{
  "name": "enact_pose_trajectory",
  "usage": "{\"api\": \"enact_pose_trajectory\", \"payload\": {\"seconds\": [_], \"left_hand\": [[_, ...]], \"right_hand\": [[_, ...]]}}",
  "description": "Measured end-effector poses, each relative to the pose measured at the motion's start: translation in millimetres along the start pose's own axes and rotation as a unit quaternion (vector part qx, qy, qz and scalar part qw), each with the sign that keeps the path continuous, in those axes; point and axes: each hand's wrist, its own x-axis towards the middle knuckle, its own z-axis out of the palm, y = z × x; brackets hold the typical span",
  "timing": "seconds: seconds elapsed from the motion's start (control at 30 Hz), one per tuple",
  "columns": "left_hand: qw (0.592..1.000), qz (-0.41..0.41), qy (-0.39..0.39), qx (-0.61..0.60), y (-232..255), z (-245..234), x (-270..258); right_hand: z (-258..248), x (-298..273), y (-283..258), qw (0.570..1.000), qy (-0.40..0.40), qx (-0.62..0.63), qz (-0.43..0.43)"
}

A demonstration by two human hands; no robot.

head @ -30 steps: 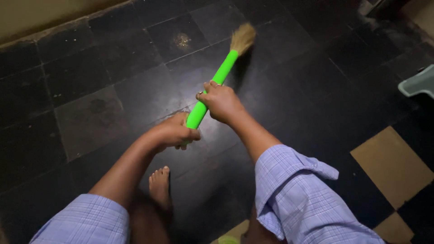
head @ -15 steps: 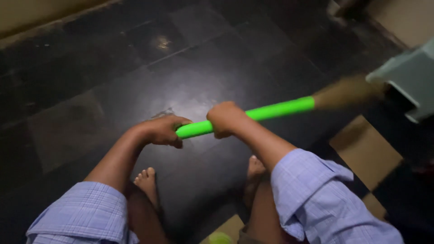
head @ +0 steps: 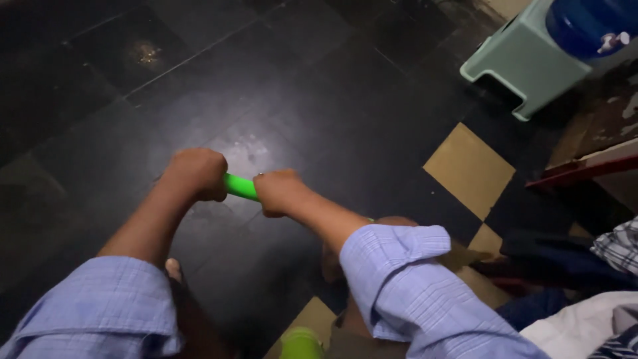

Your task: The person sweeps a dark tiled floor using a green-handled broom. They move the broom back and forth across the floor, gathering debris into a small pile.

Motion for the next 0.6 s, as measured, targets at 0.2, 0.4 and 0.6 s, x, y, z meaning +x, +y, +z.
{"api": "enact_pose_trajectory", "payload": {"seconds": [0.2, 0.4, 0.6], "left_hand": [[0.997, -0.058, -0.039, -0.026, -6, -7, -21], [0.99, -0.083, -0.035, -0.104, 0, -3, -40], [0.94, -0.169, -0.037, -0.294, 17, -32, -68]], "right_hand": [[5, 29, 0, 0.995, 0.091, -0.021, -0.03], [-6, 69, 13, 0.981, 0.133, -0.074, -0.118], [-54, 70, 2, 0.973, 0.141, -0.078, -0.168]]}}
